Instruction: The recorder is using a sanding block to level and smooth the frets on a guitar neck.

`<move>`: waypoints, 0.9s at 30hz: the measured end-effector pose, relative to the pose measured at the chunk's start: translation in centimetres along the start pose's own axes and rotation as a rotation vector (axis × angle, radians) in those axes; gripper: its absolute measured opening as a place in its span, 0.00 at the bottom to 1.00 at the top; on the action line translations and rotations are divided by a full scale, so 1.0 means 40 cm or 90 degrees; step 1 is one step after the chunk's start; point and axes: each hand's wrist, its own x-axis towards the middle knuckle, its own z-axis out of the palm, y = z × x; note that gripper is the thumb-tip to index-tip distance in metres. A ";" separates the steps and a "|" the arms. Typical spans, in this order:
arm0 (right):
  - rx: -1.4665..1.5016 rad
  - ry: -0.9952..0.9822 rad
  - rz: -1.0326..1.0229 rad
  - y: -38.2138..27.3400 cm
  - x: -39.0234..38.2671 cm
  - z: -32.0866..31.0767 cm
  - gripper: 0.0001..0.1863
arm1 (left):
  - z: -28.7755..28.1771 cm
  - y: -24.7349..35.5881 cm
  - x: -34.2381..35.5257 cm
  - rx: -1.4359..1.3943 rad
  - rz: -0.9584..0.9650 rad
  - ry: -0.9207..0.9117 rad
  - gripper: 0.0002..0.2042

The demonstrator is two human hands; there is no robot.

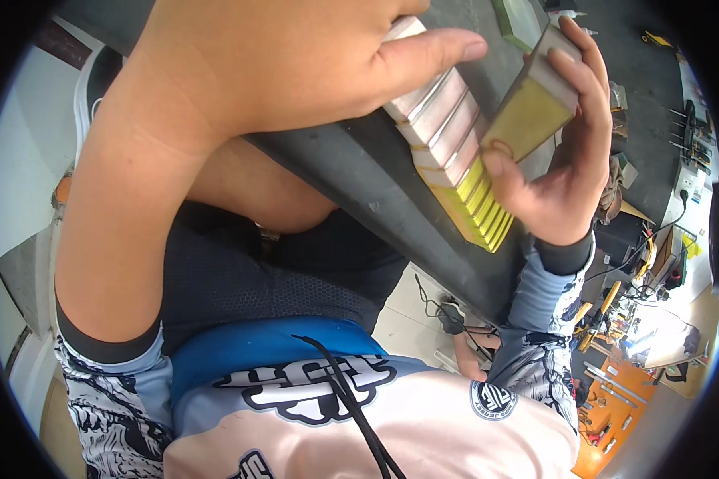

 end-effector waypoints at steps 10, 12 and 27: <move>-0.032 -0.006 -0.062 -0.054 0.005 -0.002 0.47 | -0.015 0.004 0.015 -0.024 -0.057 -0.077 0.20; 0.010 -0.022 -0.051 -0.062 0.009 -0.004 0.45 | -0.010 0.005 0.010 -0.044 -0.046 -0.036 0.20; -0.044 -0.013 -0.032 -0.068 -0.001 -0.003 0.46 | -0.004 0.005 0.006 -0.077 -0.042 0.009 0.21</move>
